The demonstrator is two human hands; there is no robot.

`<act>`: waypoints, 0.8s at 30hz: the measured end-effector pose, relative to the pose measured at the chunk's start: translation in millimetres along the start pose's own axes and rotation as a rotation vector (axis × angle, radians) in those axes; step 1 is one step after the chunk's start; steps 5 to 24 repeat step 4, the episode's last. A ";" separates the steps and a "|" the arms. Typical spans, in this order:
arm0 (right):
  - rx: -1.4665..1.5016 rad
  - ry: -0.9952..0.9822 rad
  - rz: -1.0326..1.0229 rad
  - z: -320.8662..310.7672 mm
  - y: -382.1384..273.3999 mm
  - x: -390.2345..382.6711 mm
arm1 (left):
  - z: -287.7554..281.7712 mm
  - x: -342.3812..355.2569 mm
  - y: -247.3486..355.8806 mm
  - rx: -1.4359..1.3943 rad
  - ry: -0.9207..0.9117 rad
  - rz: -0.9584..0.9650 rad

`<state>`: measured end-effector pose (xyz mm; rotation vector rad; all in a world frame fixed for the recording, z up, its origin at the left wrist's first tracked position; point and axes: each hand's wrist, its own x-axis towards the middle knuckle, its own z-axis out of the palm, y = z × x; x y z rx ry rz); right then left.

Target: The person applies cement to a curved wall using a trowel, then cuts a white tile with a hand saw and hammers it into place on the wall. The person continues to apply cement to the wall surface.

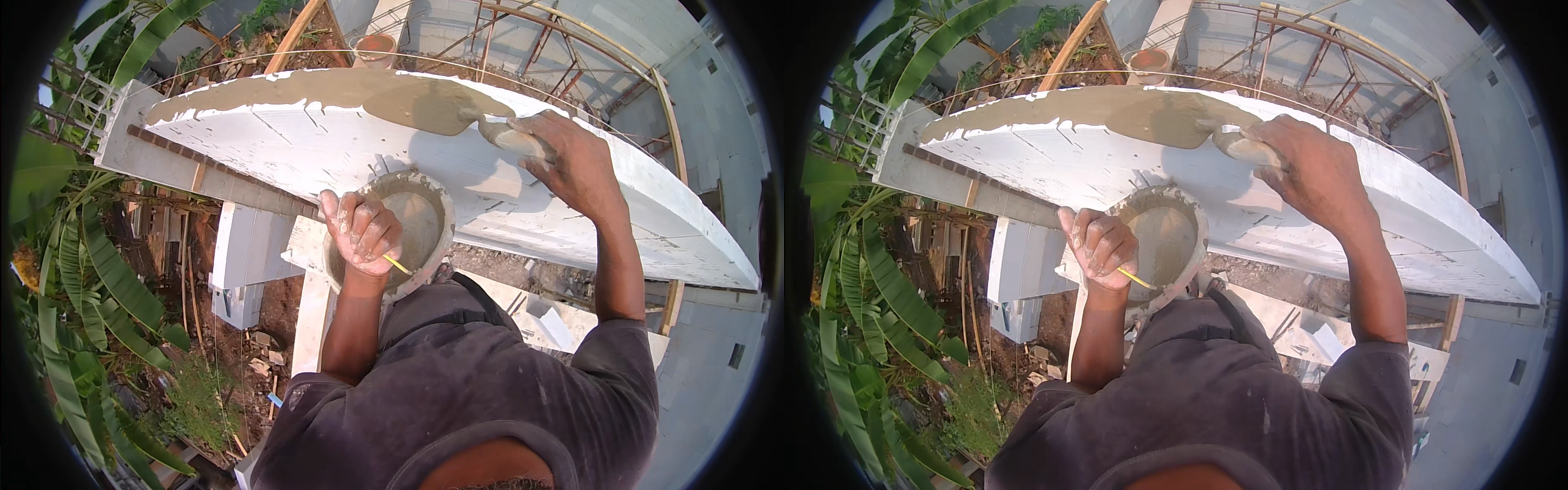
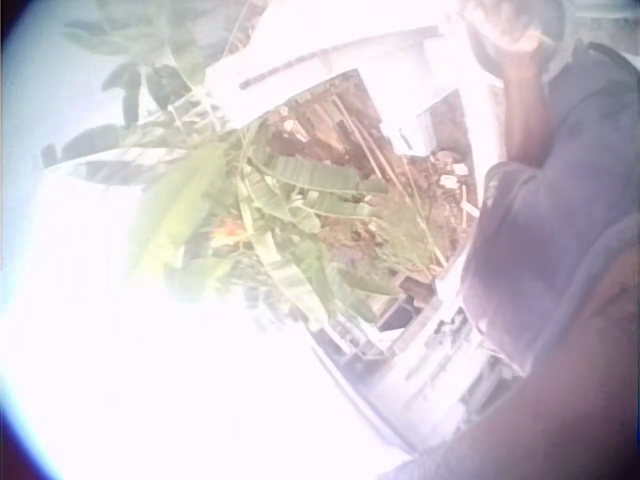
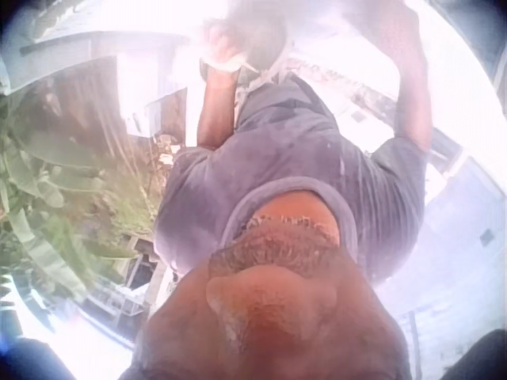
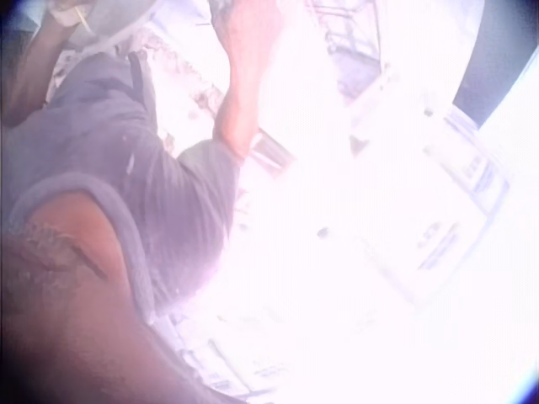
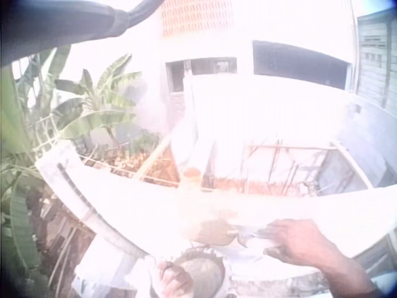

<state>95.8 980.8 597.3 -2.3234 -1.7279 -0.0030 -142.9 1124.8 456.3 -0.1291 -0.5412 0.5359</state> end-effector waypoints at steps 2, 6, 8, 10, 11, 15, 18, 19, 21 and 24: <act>0.003 -0.179 -0.038 18.8 -9.6 -11.3 | -2.0 4.5 0.4 -0.001 0.009 -0.051; -0.078 -0.364 -0.070 87.4 -21.2 -12.4 | -1.2 9.2 -1.5 -0.001 0.028 -0.082; -0.078 -0.364 -0.070 87.4 -21.2 -12.4 | -1.2 9.2 -1.5 -0.001 0.028 -0.082; -0.078 -0.364 -0.070 87.4 -21.2 -12.4 | -1.2 9.2 -1.5 -0.001 0.028 -0.082; -0.078 -0.364 -0.070 87.4 -21.2 -12.4 | -1.2 9.2 -1.5 -0.001 0.028 -0.082; -0.078 -0.364 -0.070 87.4 -21.2 -12.4 | -1.2 9.2 -1.5 -0.001 0.028 -0.082; -0.078 -0.364 -0.070 87.4 -21.2 -12.4 | -1.2 9.2 -1.5 -0.001 0.028 -0.082; -0.078 -0.364 -0.070 87.4 -21.2 -12.4 | -1.2 9.2 -1.5 -0.001 0.028 -0.082; -0.078 -0.364 -0.070 87.4 -21.2 -12.4 | -1.2 9.2 -1.5 -0.001 0.028 -0.082; -0.078 -0.364 -0.070 87.4 -21.2 -12.4 | -1.2 9.2 -1.5 -0.001 0.028 -0.082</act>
